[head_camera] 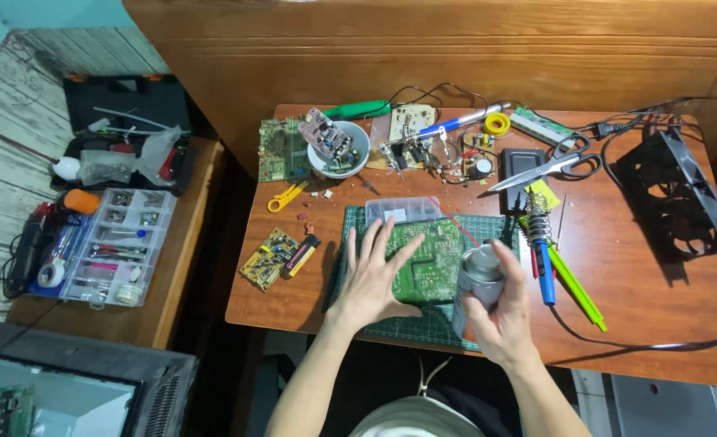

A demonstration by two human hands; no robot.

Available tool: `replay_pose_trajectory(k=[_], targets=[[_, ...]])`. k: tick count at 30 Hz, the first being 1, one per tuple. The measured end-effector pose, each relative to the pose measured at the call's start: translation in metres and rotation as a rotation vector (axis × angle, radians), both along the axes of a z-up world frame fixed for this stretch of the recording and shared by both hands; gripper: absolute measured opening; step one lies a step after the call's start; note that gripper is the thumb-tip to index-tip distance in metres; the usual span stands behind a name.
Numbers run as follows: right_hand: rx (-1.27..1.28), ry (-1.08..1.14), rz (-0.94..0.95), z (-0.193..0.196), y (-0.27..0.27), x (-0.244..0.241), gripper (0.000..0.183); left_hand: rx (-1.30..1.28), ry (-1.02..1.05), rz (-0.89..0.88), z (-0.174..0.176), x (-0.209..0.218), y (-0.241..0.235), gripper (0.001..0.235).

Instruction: Repairing a circuit board by inspecting traces with a probe and cleaning components with a spray.

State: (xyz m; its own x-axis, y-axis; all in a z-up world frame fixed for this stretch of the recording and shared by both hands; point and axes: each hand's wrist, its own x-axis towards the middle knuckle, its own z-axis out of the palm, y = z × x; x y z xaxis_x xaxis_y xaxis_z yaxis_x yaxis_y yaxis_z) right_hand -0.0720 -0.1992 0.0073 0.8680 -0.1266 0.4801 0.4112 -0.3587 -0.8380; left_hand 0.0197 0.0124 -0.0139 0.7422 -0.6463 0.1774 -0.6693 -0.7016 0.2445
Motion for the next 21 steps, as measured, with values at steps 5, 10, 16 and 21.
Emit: replay_pose_trajectory(k=[5,10,16,21], targets=[[-0.056,0.133,0.032,0.007,-0.003,0.003,0.085,-0.130,0.061,0.027,-0.006,0.001,0.003,0.117],[0.162,0.378,-0.245,0.069,-0.020,-0.019,0.011,-0.249,0.020,0.111,-0.016,-0.001,0.011,0.116],[-0.245,-0.018,0.036,0.036,-0.001,0.013,0.062,-0.281,-0.214,0.224,-0.004,0.013,0.023,0.101],[-0.282,-0.074,-0.015,0.036,0.009,-0.002,0.055,-0.253,-0.166,0.270,-0.011,0.008,0.027,0.102]])
